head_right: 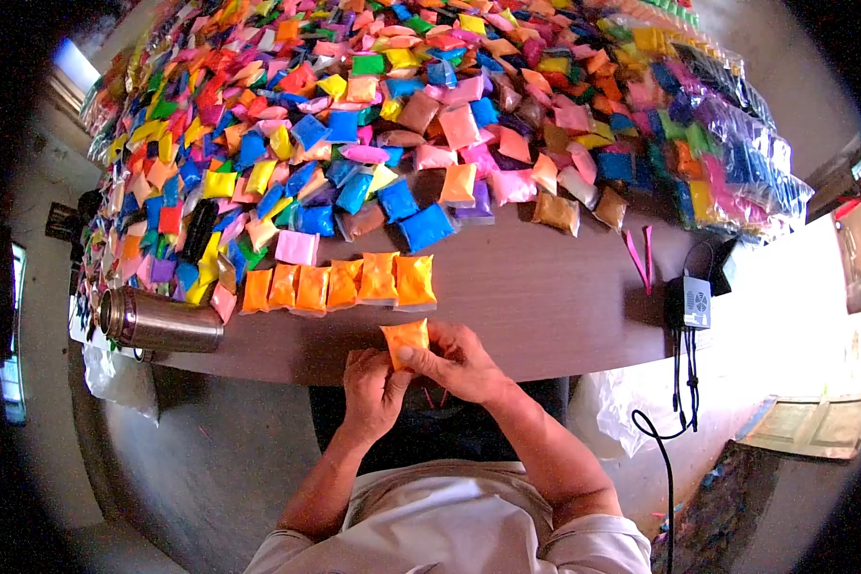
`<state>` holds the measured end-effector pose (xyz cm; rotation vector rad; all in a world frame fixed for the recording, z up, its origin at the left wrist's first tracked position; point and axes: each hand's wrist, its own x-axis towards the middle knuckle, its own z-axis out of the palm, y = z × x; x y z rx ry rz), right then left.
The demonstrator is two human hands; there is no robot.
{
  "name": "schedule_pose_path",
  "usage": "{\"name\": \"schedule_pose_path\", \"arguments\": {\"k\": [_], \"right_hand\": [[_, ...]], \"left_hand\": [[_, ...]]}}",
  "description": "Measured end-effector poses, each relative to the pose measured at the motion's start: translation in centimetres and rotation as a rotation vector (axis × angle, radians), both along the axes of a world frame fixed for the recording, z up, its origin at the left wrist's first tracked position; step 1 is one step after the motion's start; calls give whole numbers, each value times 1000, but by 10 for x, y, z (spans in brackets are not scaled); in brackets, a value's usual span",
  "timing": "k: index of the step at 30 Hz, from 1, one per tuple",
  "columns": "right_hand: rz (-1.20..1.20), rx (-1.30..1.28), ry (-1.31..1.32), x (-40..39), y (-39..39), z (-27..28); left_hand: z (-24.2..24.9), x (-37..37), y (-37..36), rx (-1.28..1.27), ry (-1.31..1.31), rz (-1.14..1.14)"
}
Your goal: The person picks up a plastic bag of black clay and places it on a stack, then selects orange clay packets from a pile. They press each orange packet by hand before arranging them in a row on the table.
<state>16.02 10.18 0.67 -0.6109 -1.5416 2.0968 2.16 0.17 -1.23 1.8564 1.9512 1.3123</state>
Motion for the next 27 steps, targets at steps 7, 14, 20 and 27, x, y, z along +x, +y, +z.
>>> {"name": "schedule_pose_path", "arguments": {"k": [7, 14, 20, 27], "right_hand": [[9, 47, -4, 4, 2, -14], [-12, 83, 69, 0, -3, -12], [-1, 9, 41, 7, -1, -10], [-41, -52, 37, 2, -4, -5]], "left_hand": [[-1, 1, 1, 8, 60, -31], [-1, -1, -1, 56, -62, -42], [8, -3, -4, -62, -31, -92], [4, -4, -4, -43, -110, -84]]}}
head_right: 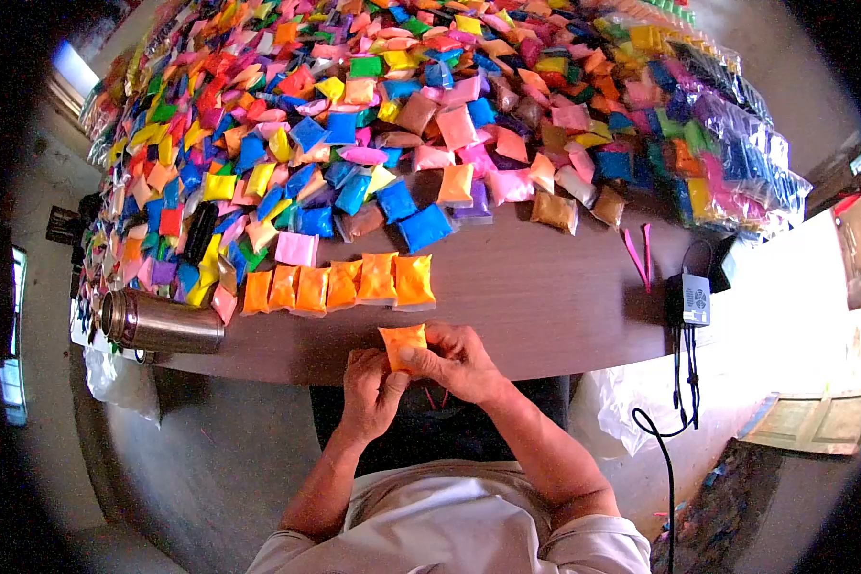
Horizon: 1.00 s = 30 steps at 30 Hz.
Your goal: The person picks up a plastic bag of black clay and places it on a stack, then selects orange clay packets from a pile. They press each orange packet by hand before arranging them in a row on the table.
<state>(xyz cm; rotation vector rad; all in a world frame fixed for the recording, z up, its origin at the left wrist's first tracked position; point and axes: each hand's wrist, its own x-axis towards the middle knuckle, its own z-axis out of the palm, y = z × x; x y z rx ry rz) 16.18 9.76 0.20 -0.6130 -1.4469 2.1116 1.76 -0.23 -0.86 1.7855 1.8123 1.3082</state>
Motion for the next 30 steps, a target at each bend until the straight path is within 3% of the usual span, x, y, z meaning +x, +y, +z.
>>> {"name": "schedule_pose_path", "arguments": {"k": [7, 11, 13, 17, 30], "right_hand": [[-66, 126, 27, -3, -1, -7], [-2, 22, 1, -2, 1, 0], [5, 137, -15, -4, 0, 4], [17, 82, -32, -3, 1, 1], [57, 52, 43, -1, 3, 1]], "left_hand": [[1, 1, 1, 26, 97, -3], [0, 2, 2, 75, 63, 25], [-2, 2, 2, 65, 57, 28], [1, 0, -1, -40, 107, -13], [0, 1, 3, 48, 66, 20]]}}
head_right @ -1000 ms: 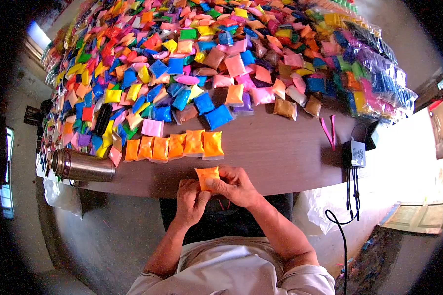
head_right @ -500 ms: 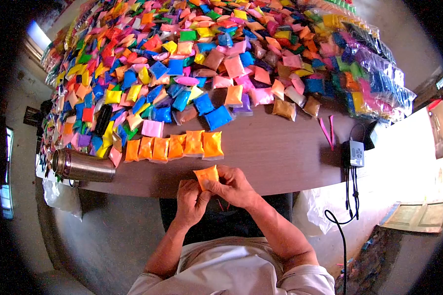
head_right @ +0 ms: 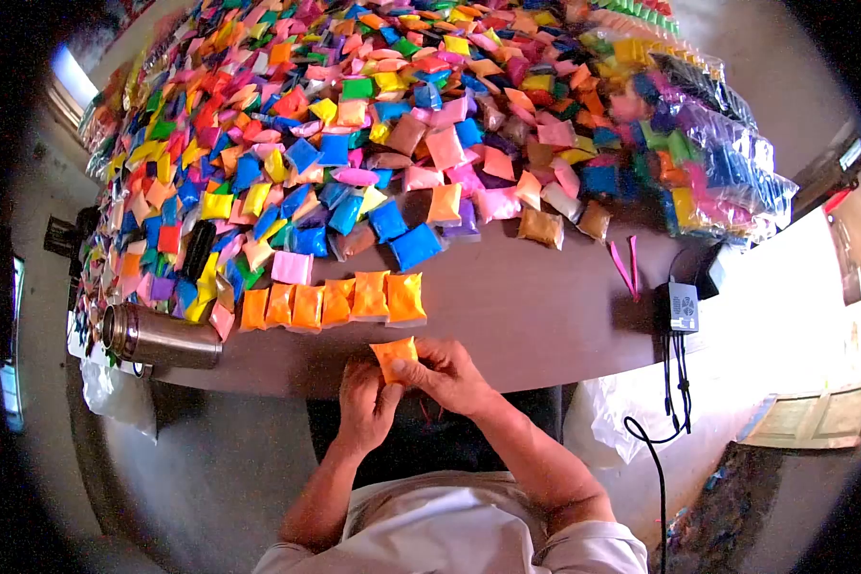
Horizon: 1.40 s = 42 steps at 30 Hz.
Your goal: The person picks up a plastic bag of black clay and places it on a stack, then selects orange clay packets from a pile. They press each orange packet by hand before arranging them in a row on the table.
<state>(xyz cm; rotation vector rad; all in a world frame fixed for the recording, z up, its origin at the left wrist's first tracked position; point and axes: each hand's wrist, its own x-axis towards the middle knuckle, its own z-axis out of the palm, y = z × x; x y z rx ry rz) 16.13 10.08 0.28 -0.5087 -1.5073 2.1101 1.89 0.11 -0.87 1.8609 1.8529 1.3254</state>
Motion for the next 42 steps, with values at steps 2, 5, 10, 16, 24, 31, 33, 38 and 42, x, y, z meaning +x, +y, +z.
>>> {"name": "schedule_pose_path", "arguments": {"k": [2, 5, 10, 16, 24, 31, 33, 38, 42], "right_hand": [[-25, 1, 7, 0, -4, 0], [-255, -90, 29, -3, -11, 1], [-389, 200, -167, -9, -21, -8], [-117, 115, -82, 11, -16, 11], [16, -125, -106, 12, -6, 19], [-75, -64, -179, 8, -11, 11], [-77, -30, -196, 6, -12, 6], [-68, -241, -120, 8, -11, 21], [-18, -100, -105, 9, -10, 10]], "left_hand": [[1, 1, 0, -19, 24, 1], [0, 0, -3, -91, -23, 14], [0, 2, -5, -97, -82, 26], [-3, -2, -6, -19, -112, 10], [1, -2, -6, -92, -110, -2], [6, -6, -6, -81, -194, -84], [9, -7, -6, -88, -163, -80], [8, -8, -8, -99, -169, -60], [7, -8, -7, -125, -116, -87]]}}
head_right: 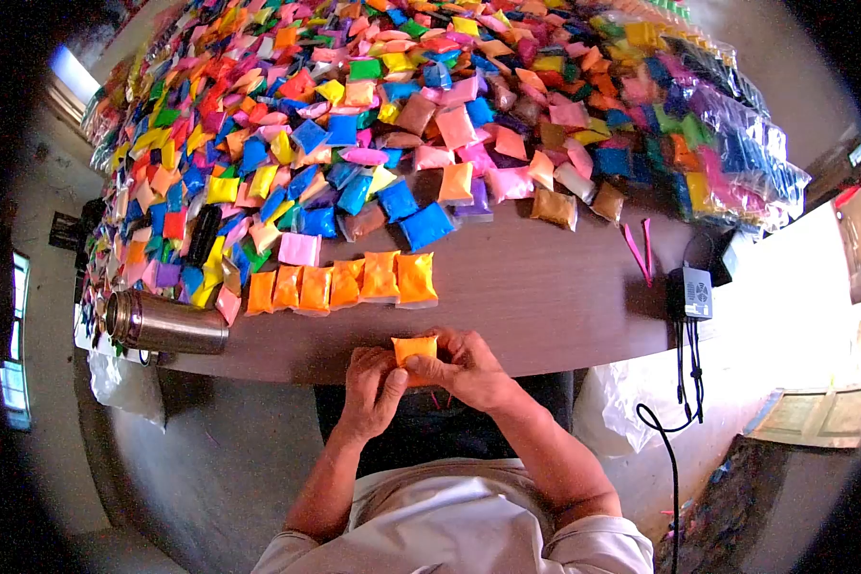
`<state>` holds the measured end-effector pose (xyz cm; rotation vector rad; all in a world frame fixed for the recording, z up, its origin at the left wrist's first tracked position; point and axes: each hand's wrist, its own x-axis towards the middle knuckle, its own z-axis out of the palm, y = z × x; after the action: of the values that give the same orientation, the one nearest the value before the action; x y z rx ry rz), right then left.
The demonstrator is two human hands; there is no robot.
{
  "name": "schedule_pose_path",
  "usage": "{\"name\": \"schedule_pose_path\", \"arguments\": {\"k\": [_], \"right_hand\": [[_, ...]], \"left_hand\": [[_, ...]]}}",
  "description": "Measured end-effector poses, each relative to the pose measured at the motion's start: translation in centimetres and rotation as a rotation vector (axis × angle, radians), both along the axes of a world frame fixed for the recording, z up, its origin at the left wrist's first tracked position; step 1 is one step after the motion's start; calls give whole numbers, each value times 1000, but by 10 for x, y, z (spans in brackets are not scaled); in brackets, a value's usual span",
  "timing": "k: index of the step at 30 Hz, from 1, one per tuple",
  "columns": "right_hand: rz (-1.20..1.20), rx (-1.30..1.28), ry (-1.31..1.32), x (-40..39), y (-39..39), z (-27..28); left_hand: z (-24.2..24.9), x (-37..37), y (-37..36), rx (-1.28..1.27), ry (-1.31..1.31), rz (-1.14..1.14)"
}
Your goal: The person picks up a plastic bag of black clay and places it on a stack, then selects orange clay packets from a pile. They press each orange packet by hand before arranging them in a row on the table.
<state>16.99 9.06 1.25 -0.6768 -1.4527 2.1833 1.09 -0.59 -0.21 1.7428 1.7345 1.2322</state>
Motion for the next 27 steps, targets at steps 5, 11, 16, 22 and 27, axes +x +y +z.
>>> {"name": "schedule_pose_path", "arguments": {"k": [5, 11, 16, 22, 27], "right_hand": [[-56, -27, 21, -2, -4, -11], [-140, 85, 52, -7, -2, -1], [-100, 68, 19, -4, 3, -10], [-166, 152, -4, -8, 2, -4], [-159, 268, -204, 4, 1, 1]], "left_hand": [[2, 1, 1, 73, 83, -32], [-3, 1, 1, 75, 41, 19], [-4, 3, 2, 65, 111, 9], [-10, 3, 3, 85, 102, 57], [-9, 5, 2, 57, 149, 76]]}}
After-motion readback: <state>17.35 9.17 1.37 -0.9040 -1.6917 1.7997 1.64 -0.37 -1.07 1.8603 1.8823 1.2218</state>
